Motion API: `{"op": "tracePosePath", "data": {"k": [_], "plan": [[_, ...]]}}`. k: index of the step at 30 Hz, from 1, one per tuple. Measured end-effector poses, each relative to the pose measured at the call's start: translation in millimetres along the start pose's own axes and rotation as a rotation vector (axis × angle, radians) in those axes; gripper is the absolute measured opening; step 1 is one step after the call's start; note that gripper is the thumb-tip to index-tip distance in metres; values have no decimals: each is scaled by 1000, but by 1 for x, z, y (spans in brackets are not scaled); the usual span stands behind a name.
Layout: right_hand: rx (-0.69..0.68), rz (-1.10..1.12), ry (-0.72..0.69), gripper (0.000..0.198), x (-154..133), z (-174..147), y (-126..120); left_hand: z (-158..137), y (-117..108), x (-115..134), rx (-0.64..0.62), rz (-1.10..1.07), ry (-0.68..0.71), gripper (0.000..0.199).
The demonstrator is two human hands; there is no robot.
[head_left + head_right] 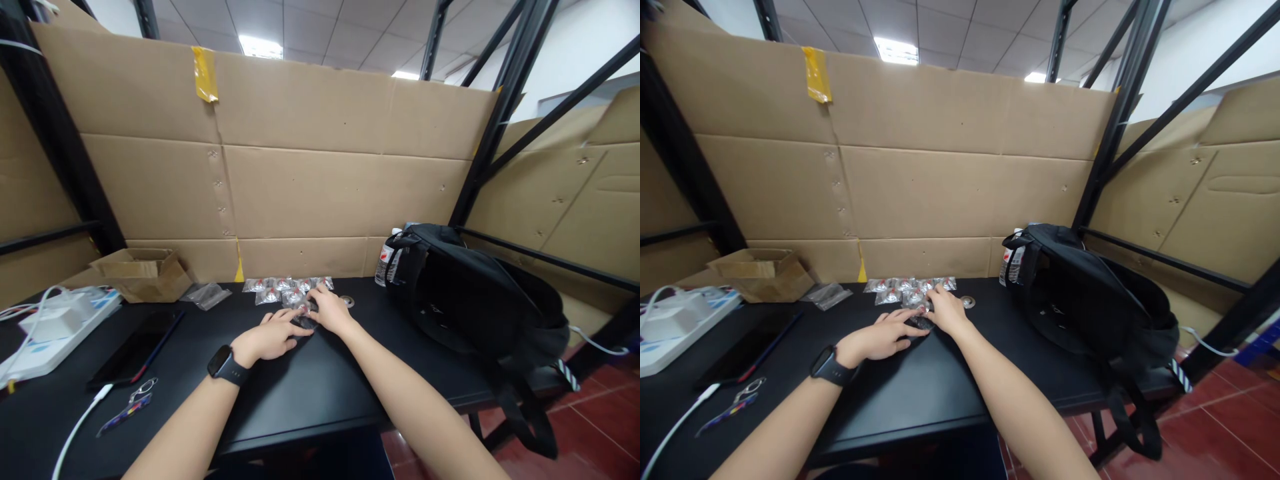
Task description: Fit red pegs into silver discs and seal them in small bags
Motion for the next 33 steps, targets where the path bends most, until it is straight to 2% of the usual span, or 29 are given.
{"op": "tracePosePath", "data": {"k": [4,6,9,11,13,14,17,19,21,25,31,33], "plan": [[41,-3,29,31,-5,3,8,0,-1,-4,-11,-14,30,54],[35,46,12,32,-3,4,10,-1,-4,-5,27,-13,53,50],[-40,190,-159,36,0,5,7,-3,-12,-7,146,5,88,40],[-98,289,-295,28,4,4,0,-4,-15,-9,228,19,82,34],[-130,358,-360,17,9,4,-6,-3,-16,-10,300,32,47,31],[-133,375,-369,20,13,4,-8,-2,-16,-11,332,37,28,30],[-135,361,-351,20,21,5,-9,1,-15,-11,406,44,-3,24],[-172,352,-325,27,25,6,-4,2,-15,-11,428,44,2,14],[-192,357,-305,25,26,6,0,3,-17,-13,438,28,2,6],[-118,373,-291,3,23,7,-6,3,-21,-20,456,-58,-77,8],[-163,657,-85,7,22,9,-4,4,-23,-29,475,-260,-225,9],[-147,727,-52,20,24,9,2,6,-20,-31,469,-317,-286,20]]}}
Point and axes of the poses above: each hand's wrist, its own z-axis towards the middle knuckle, its own y-axis out of the palm, x = y × z, the point moved 3 cm from there along z, towards the middle knuckle, and after that the axes turned 9 degrees about -x, right-handed, at the moved point
